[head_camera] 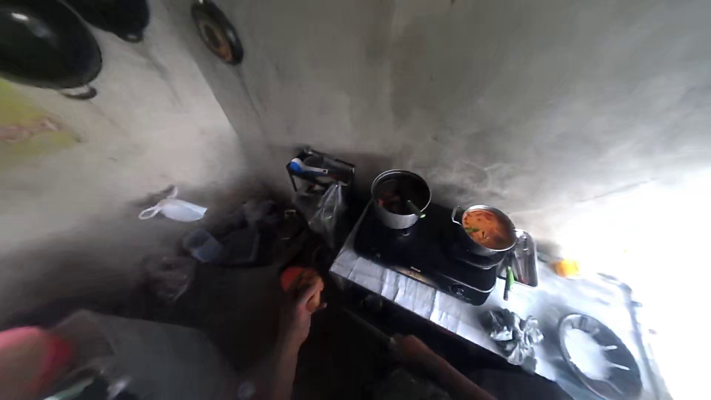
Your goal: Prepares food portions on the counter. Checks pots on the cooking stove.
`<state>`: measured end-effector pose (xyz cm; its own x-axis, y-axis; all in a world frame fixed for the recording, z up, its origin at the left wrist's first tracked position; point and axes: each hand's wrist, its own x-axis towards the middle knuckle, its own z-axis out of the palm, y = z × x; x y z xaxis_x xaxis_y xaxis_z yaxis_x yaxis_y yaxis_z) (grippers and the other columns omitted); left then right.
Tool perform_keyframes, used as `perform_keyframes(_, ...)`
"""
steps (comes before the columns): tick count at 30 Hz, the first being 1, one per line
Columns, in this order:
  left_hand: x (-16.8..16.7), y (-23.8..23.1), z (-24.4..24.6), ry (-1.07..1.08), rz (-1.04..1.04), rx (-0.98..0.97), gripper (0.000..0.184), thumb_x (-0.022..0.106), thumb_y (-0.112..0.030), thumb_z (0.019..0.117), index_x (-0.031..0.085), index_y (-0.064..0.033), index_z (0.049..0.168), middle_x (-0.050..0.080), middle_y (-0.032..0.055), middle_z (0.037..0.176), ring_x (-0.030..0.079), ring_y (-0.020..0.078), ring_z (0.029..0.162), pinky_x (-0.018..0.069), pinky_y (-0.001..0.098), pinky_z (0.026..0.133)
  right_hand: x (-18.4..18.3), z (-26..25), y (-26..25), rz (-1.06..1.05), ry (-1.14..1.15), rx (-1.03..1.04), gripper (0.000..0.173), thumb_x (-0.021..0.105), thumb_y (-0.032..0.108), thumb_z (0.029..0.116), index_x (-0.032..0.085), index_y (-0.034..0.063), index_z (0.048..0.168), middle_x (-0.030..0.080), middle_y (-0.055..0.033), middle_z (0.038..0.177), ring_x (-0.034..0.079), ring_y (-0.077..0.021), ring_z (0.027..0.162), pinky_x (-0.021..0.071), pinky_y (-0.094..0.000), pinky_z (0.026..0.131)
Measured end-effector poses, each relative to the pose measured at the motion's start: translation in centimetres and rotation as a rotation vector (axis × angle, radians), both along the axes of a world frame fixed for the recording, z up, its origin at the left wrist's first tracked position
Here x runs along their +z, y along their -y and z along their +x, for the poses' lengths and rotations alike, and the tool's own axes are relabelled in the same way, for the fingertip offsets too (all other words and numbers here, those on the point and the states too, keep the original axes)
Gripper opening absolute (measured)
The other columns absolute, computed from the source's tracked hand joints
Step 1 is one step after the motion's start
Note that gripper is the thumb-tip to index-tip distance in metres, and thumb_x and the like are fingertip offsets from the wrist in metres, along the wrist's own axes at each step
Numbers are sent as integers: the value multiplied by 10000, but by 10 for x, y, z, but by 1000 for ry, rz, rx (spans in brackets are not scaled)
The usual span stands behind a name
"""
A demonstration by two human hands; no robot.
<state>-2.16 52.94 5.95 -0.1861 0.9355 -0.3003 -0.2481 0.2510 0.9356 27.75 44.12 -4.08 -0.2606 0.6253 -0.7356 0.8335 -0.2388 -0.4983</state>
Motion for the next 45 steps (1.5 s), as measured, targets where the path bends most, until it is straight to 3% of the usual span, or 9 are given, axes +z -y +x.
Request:
perform_keyframes(6,67,-196,146,-553,121,-455,535,748,-228,951,549,-171,1444,652,179,1274,708,299,972,618,479,784,-16,98,-5,57,-77,-192,526,464,511,1056,606,105,1358,709,-201,1182,684,-375,1121,520,-611,989)
perform_keyframes(10,73,-289,226,-1150,288,-658,453,779,-167,881,665,-165,1319,699,166,1215,678,354,1108,536,615,937,-21,137,8,72,-98,-318,480,488,455,1069,610,108,1376,712,-215,1187,682,-386,1130,507,-598,1007)
perform_keyframes(13,68,-326,265,-1416,207,-720,397,715,-162,883,691,-203,1277,707,141,1205,652,380,1152,512,666,916,-30,149,20,88,-100,-402,482,488,462,1069,628,100,1355,719,-224,1159,688,-401,1109,512,-606,989)
perform_keyframes(19,64,-371,277,-1384,172,-679,638,759,-388,910,557,-163,1472,626,204,1355,581,394,1276,462,618,1056,-77,159,29,109,-73,-423,509,476,539,1046,644,155,1336,740,-190,1116,711,-391,1062,537,-627,941)
perform_keyframes(24,87,-356,232,-1243,306,-515,560,703,-445,959,604,-124,1407,584,182,1409,555,340,1316,458,532,1099,-65,158,10,98,-120,-269,484,469,500,1060,656,137,1319,733,-193,1144,701,-387,1089,529,-628,961)
perform_keyframes(30,72,-216,95,-1115,383,-289,409,640,-405,1009,653,-147,1326,646,83,1315,633,211,1193,529,450,1036,-21,123,-35,-2,-145,25,514,437,494,1076,672,102,1313,718,-195,1203,680,-369,1149,510,-590,1022)
perform_keyframes(36,-30,78,-33,-734,-401,167,477,586,-469,1023,613,-154,1380,655,65,1329,672,182,1150,586,424,965,-53,45,-56,151,-30,366,543,419,573,1049,654,164,1318,745,-140,1110,723,-329,1023,575,-585,905)
perform_keyframes(40,-33,268,-2,-450,-713,500,395,591,-357,1043,631,-117,1354,683,114,1266,688,231,1090,562,465,962,-30,-48,-67,121,-57,683,554,485,561,1036,615,150,1384,729,-149,1164,709,-335,1057,556,-589,935)
perform_keyframes(45,-70,428,76,-176,-802,1219,363,592,-327,1048,658,-54,1278,721,142,1128,729,247,932,615,477,833,-11,-204,-16,292,-251,1006,514,585,432,1016,601,71,1381,703,-169,1206,704,-326,1064,563,-561,931)
